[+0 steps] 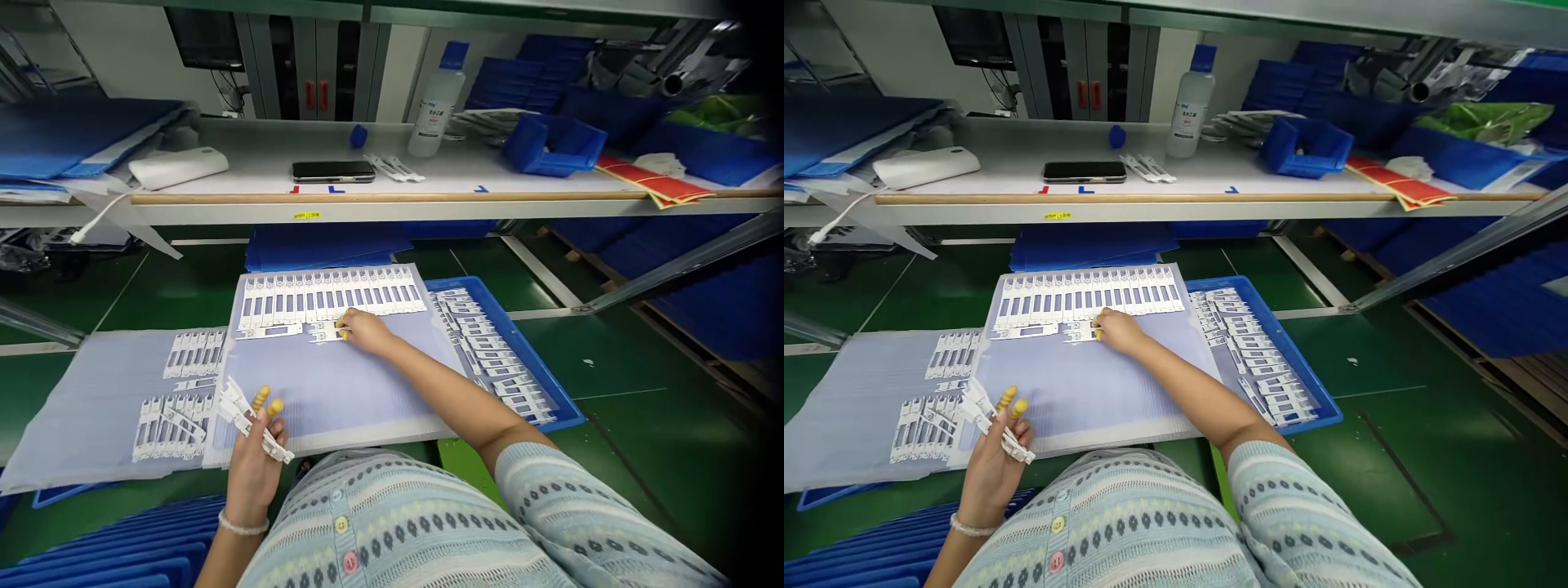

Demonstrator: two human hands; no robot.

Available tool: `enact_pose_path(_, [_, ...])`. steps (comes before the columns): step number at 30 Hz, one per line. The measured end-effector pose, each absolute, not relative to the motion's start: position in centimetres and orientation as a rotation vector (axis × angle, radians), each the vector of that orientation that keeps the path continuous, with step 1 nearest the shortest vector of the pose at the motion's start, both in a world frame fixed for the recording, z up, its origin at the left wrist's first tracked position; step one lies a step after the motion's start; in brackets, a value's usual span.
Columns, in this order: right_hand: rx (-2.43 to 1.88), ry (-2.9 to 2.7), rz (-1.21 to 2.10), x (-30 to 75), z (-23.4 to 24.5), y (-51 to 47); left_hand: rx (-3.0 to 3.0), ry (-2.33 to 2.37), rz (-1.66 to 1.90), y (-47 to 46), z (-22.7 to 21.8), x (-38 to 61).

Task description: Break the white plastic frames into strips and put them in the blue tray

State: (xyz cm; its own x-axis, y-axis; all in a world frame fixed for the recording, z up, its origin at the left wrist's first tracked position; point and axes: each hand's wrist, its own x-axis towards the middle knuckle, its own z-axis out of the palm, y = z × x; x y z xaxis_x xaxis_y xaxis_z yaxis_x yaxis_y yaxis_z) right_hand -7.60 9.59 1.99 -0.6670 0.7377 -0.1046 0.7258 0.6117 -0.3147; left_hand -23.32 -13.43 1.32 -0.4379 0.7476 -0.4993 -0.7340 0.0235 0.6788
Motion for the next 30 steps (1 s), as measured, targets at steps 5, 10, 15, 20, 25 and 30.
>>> enact_pose_path(5, [-1.274,-2.765,0.494,-7.8,2.1,9.8,0.116,1.125,1.644,-13.5,2.2,-23.2])
enact_pose_path(10, [-1.116,-2.658,0.483,-7.8,3.8,6.8,0.209,1.035,1.671,-12.6,4.6,-22.9])
enact_pose_path(15, [-0.418,-2.557,0.752,-8.3,5.4,-0.7,0.298,0.929,1.765,-10.2,6.9,-22.1])
enact_pose_path(20, [-0.533,-2.443,1.095,-8.8,5.8,-3.3,0.272,0.982,1.847,-8.7,8.4,-20.7])
enact_pose_path(25, [-0.506,-1.882,1.767,-7.3,6.6,-2.0,0.331,0.993,1.828,-8.2,9.2,-20.5])
enact_pose_path(30, [-0.432,-1.547,2.047,-5.8,7.6,-2.0,0.344,1.061,1.744,-7.9,9.3,-21.0])
